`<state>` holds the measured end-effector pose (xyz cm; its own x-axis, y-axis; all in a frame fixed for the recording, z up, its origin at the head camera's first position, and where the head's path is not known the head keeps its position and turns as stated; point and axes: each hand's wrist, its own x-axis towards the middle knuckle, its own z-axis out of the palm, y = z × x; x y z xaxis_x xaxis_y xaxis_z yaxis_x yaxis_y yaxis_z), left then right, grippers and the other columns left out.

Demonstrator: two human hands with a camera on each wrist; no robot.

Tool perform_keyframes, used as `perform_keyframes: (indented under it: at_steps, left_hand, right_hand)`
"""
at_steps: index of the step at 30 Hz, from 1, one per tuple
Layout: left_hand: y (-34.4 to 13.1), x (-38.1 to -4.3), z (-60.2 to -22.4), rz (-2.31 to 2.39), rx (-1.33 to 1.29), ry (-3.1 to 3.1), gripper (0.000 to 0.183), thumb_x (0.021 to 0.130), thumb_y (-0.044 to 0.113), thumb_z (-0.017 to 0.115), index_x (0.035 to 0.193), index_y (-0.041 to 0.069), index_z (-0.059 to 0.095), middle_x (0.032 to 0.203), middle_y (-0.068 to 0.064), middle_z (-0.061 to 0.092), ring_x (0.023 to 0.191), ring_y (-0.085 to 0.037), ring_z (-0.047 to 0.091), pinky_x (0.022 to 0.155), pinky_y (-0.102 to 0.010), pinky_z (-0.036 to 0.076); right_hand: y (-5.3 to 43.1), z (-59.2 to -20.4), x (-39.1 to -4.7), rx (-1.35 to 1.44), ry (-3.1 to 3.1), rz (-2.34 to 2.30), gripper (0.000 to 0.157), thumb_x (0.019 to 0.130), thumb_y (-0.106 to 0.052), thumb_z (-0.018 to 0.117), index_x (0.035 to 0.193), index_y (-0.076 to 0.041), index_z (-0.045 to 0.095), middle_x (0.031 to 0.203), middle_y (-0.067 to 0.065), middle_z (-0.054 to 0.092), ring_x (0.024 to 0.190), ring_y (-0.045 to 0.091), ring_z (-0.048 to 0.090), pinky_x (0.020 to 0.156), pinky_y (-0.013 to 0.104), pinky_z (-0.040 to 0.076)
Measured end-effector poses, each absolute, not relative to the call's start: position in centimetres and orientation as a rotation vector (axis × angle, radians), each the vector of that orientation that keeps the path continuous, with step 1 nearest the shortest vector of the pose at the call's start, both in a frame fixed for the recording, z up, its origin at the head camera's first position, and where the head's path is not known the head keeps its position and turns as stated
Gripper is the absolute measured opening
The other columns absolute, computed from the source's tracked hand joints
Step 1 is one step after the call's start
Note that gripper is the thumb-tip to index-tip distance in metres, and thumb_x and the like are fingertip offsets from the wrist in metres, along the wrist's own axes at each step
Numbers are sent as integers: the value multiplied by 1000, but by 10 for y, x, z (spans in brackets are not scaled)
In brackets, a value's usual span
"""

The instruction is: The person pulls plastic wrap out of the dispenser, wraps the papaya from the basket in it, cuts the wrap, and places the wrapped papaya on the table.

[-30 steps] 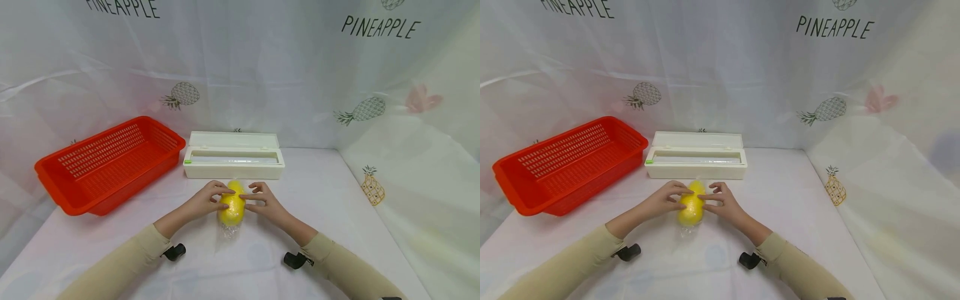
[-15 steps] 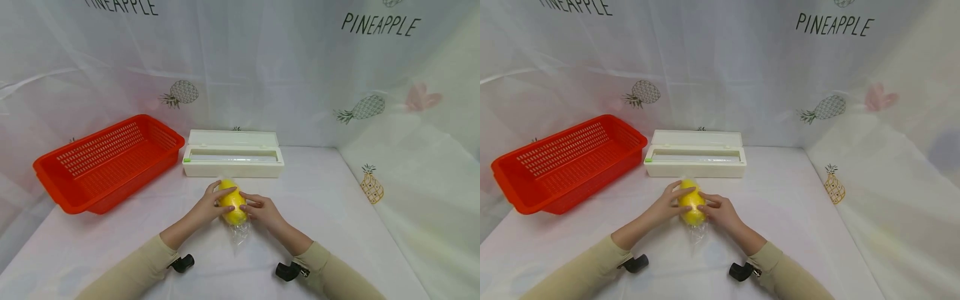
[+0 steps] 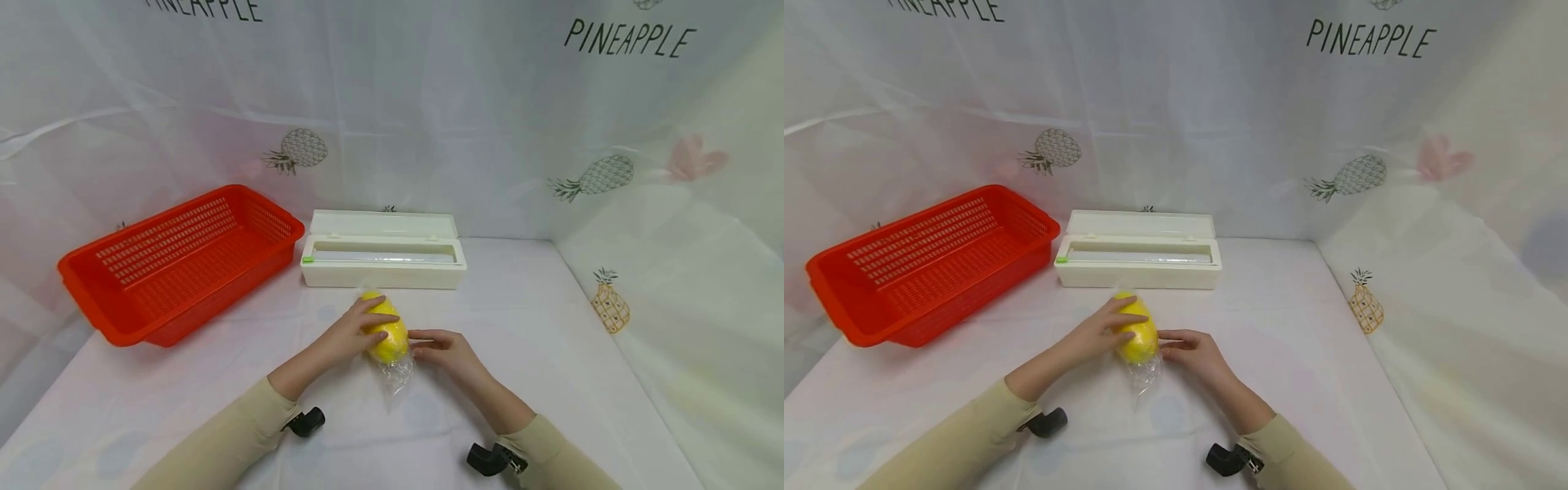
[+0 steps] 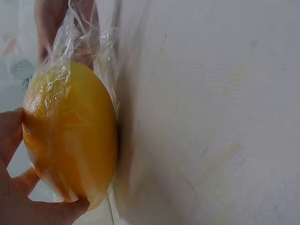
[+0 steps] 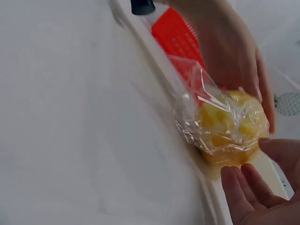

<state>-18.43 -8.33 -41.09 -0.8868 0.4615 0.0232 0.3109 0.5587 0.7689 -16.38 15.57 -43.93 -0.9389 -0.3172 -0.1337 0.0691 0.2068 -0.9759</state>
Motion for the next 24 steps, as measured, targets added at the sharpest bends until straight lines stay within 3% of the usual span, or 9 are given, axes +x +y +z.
perform_keyframes:
  at_steps: [7, 11, 13, 17, 20, 24]
  left_hand:
    - [-85, -193, -415, 1286, 595, 2556, 36, 95, 21, 64, 131, 23, 64, 156, 0, 30, 147, -31, 13, 112, -61, 18]
    - [-86, -195, -415, 1310, 604, 2531, 36, 95, 20, 63, 131, 21, 65, 156, -2, 30, 146, -32, 14, 112, -61, 18]
    - [-88, -195, -413, 1328, 611, 2520, 35, 95, 18, 62, 130, 19, 65, 156, -4, 31, 146, -32, 15, 112, -61, 18]
    - [-89, -194, -411, 1350, 601, 2507, 35, 94, 16, 62, 128, 16, 66, 155, -5, 33, 146, -32, 16, 112, -59, 19]
    - [-89, -194, -411, 1356, 593, 2498, 35, 93, 16, 62, 128, 15, 66, 155, -4, 33, 145, -31, 17, 112, -59, 19]
    - [-88, -194, -412, 1345, 581, 2511, 34, 94, 18, 63, 128, 18, 67, 154, -3, 34, 145, -31, 20, 112, -59, 21]
  right_hand:
    - [160, -440, -140, -118, 1976, -1875, 41, 93, -12, 65, 124, 13, 53, 109, 20, 67, 84, 24, 70, 77, 36, 58]
    - [155, -441, -133, -99, 1825, -1826, 40, 98, -20, 59, 119, 14, 54, 101, 17, 68, 72, 21, 70, 70, 35, 59]
    - [150, -443, -131, -115, 1756, -1813, 40, 99, -24, 57, 117, 12, 56, 100, 17, 68, 72, 20, 70, 71, 35, 58]
    - [142, -450, -131, -152, 1689, -1888, 29, 100, -18, 56, 109, 11, 58, 96, 16, 69, 77, 19, 71, 74, 35, 58]
    - [141, -451, -131, -159, 1750, -1942, 21, 99, -10, 57, 98, 10, 60, 88, 14, 69, 75, 18, 70, 71, 32, 58]
    - [144, -445, -128, -176, 1885, -1921, 20, 96, -8, 61, 91, 11, 61, 80, 11, 69, 71, 17, 69, 67, 30, 58]
